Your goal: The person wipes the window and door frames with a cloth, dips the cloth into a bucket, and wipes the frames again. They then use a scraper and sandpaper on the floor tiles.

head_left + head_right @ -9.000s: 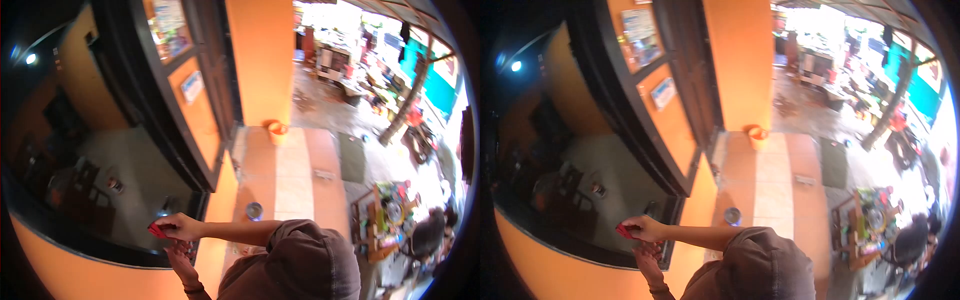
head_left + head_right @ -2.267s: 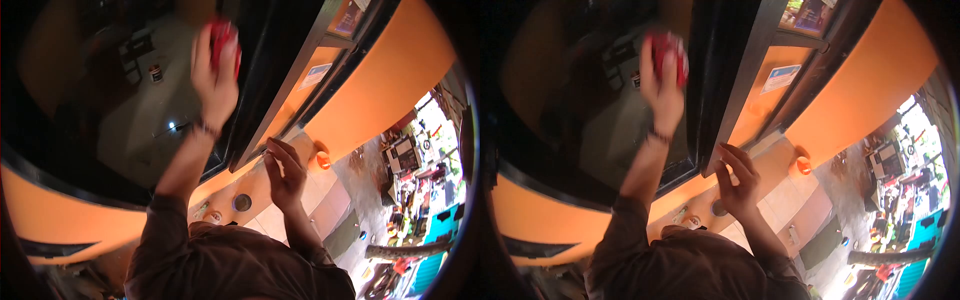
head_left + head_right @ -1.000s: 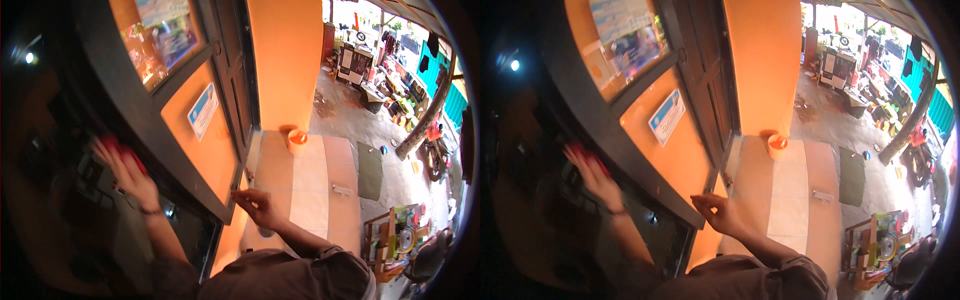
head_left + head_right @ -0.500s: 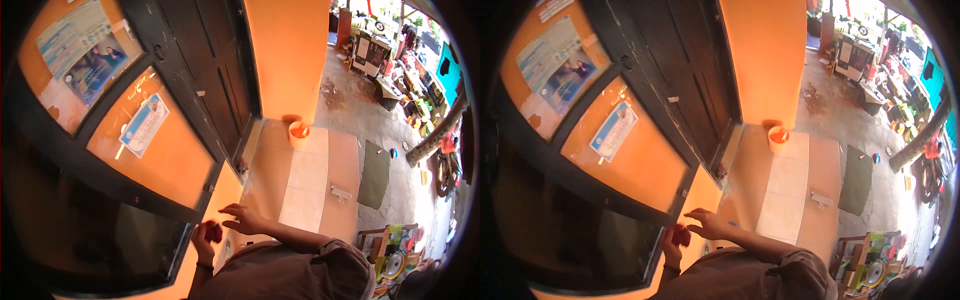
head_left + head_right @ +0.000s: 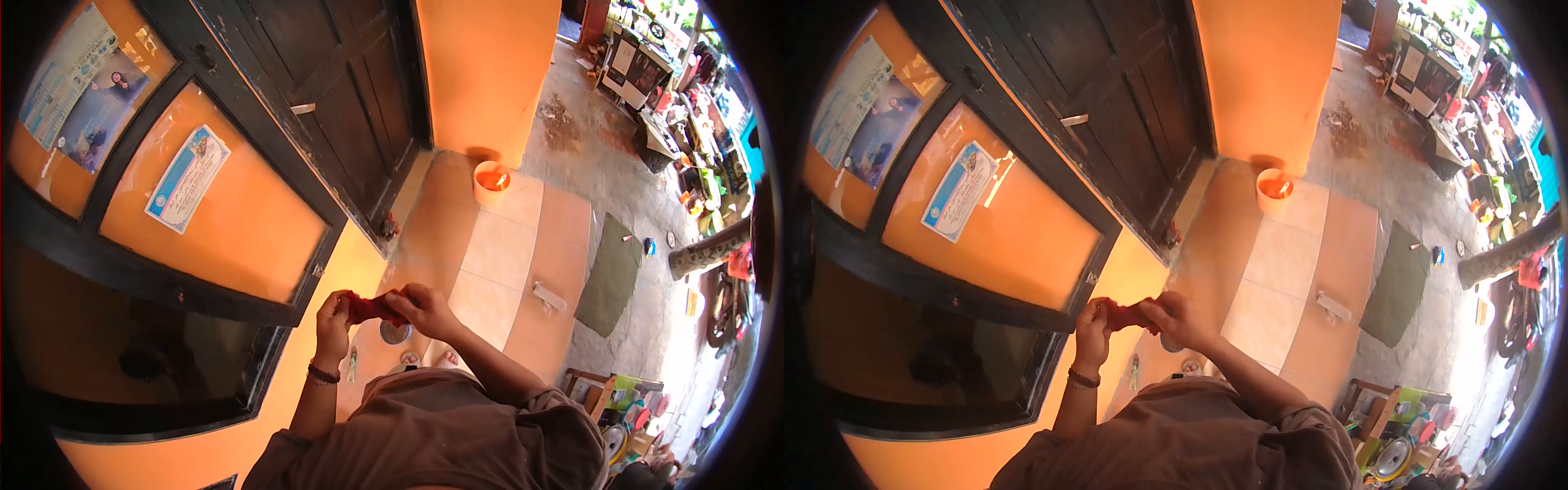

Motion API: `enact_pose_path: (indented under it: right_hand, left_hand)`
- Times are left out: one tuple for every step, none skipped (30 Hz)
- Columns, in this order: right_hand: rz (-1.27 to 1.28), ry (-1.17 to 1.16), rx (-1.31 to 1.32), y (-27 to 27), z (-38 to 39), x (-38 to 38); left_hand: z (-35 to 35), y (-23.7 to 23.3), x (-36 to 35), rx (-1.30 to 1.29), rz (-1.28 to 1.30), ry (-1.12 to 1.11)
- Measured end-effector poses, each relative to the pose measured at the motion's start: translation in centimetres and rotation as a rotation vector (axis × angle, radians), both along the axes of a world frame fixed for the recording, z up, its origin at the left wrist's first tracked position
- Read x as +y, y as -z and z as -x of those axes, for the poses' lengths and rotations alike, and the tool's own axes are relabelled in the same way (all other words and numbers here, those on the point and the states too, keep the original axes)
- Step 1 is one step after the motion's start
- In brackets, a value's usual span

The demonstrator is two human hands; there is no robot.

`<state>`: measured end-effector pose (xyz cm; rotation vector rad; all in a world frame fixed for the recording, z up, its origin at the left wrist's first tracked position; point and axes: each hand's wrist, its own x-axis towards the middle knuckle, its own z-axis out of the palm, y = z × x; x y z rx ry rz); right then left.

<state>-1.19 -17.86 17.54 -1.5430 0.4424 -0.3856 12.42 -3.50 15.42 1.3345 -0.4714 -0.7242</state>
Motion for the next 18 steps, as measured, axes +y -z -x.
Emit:
enact_pose_path:
  right_hand:
    - [-0.008,-0.004,0.004,0.9,-0.2,0.1]
    - [-0.084,0.055,-0.019,1.8,-0.5,0.1]
    - [-0.157,0.117,-0.046,1.8,-0.8,0.0]
    - [-0.247,0.103,-0.024,0.5,-0.3,-0.2]
    - [-0.25,0.107,-0.028,0.6,-0.3,-0.4]
    - [-0.204,0.138,0.008,0.8,-0.3,-0.5]
    - [-0.159,0.167,0.048,1.0,-0.2,-0.7]
    - [-0.165,0.167,0.056,0.9,-0.2,-0.7]
    - [-0.229,0.149,-0.01,0.4,-0.2,-0.9]
    - [-0.288,0.125,-0.072,0.1,-0.3,-1.5]
    - [-0.286,0.109,-0.057,0.2,-0.2,-2.3]
    - [-0.335,0.042,-0.018,0.5,-0.3,-3.3]
    - [-0.389,-0.024,0.022,0.3,-0.4,-4.3]
    - [-0.479,-0.098,0.032,-0.4,-0.1,-5.7]
    - [-0.48,-0.163,-0.064,-0.4,-0.3,-6.8]
    - [-0.521,-0.219,0.005,0.4,-0.4,-7.7]
    - [-0.543,-0.274,0.066,1.4,-0.9,-9.6]
    - [-0.556,-0.312,0.079,1.8,-1.2,-11.1]
  left_hand:
    - [0.0,-0.1,-0.2,0.157,0.06,-0.04]
    - [-0.3,0.4,-0.2,0.201,0.156,0.048]
    - [-0.3,0.8,-0.2,0.2,0.149,0.047]
    - [-0.1,1.2,-0.5,0.286,0.208,0.041]
    - [0.2,1.3,-1.0,0.372,0.266,0.035]
    - [0.9,-0.3,-1.3,0.449,0.188,0.099]
    - [1.1,-0.7,-1.5,0.564,0.177,0.2]
    - [1.0,0.6,-1.4,0.465,0.118,0.266]
    - [1.0,1.5,-1.6,0.364,0.063,0.33]
    - [0.9,2.0,-1.7,0.372,0.068,0.32]
    - [0.8,2.2,-1.7,0.227,-0.088,0.321]
    - [0.6,2.3,-1.9,0.08,-0.248,0.319]
    - [0.7,2.5,-2.4,0.146,-0.195,0.192]
    - [0.3,3.4,-2.7,0.083,-0.155,0.116]
    - [0.0,4.4,-3.1,0.023,-0.116,0.037]
    - [0.4,4.0,-3.5,-0.02,-0.081,-0.072]
    - [0.4,3.7,-4.9,-0.075,-0.032,-0.178]
    - [0.7,3.9,-5.6,-0.059,-0.052,-0.34]
